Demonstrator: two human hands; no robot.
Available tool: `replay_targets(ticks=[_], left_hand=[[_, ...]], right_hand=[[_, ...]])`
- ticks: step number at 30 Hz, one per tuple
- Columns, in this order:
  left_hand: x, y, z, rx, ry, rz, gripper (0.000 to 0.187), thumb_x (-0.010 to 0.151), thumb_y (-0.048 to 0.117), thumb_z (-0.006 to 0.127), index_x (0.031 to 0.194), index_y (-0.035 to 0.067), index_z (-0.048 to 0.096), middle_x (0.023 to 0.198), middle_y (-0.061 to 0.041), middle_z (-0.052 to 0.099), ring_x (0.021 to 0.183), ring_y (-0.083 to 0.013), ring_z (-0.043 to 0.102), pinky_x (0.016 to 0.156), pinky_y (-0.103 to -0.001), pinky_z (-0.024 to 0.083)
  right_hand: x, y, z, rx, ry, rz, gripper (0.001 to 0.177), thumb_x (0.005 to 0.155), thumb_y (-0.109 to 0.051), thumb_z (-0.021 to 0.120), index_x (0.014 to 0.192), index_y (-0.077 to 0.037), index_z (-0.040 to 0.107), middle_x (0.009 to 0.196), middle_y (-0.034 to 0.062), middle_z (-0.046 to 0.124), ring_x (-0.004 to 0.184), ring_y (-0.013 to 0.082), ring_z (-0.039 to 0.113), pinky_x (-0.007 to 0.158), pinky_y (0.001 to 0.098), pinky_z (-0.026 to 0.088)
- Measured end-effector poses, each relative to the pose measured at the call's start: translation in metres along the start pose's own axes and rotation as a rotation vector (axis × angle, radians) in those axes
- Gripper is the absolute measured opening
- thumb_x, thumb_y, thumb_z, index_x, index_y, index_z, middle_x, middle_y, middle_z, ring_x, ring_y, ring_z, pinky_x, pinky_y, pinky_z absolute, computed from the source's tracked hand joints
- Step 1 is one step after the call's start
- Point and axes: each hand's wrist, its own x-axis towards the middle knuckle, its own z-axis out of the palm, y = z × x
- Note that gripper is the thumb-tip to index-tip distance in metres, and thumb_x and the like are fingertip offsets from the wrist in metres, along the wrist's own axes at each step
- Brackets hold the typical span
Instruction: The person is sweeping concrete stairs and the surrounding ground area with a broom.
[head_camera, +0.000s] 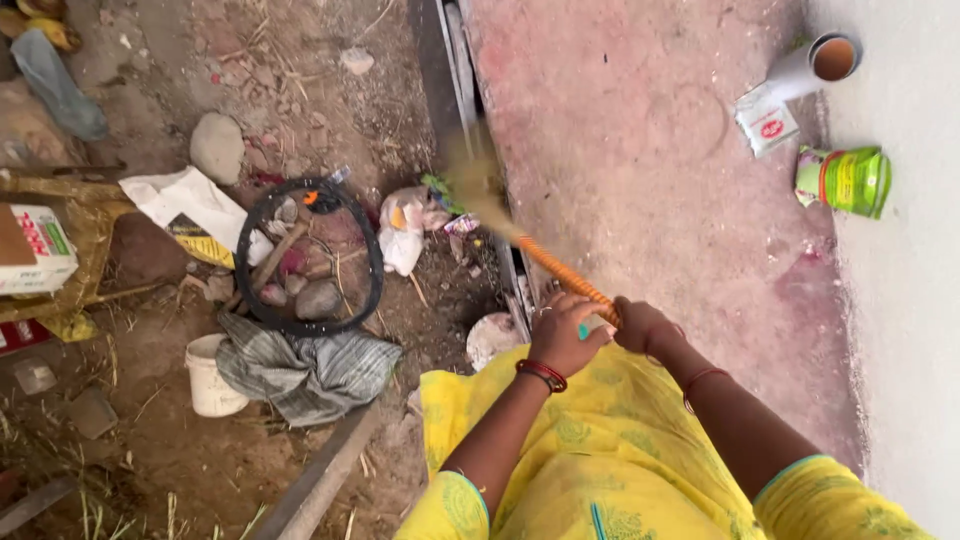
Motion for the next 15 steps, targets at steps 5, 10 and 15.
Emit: replay_targets(ticks=[5,10,15], left_hand=[[0.041,-0.006,-0.038,-0.014,0.135,-0.003,0.034,0.084,0.035,0.077,0.111,0.013,0.077,0.117,-0.012,0.071,0.118,-0.0332,0.062,0.105,-0.047,0.047],[0.064,-0.009,-0.060,-0.063,0.163,-0.038,0.034,0.084,0.033,0.077,0.111,0.012,0.076,0.117,-0.012,0.071,0.117,-0.0322,0.063,0.101,-0.045,0.050],[0.077,-0.016,-0.060,-0.060,0.201,-0.042,0.033,0.086,0.033,0.077,0.111,0.011,0.076,0.117,-0.012,0.072,0.117,-0.0331,0.063,0.101,-0.045,0.050]], right_hand=[[0.006,0.014,-0.040,0.007,0.146,-0.096,0.051,0.079,-0.023,0.069,0.128,-0.014,0.057,0.105,0.0207,0.075,0.102,0.0421,0.070,0.087,0.0508,0.055],[0.064,0.101,-0.044,0.325,0.340,0.257,0.055,0.081,-0.020,0.073,0.132,-0.006,0.054,0.103,0.0266,0.073,0.091,0.0426,0.071,0.073,0.0512,0.058],[0.124,0.066,-0.094,0.441,0.025,0.492,0.046,0.088,-0.021,0.071,0.115,0.016,0.070,0.099,0.0330,0.076,0.071,0.0393,0.074,0.050,0.0470,0.053]])
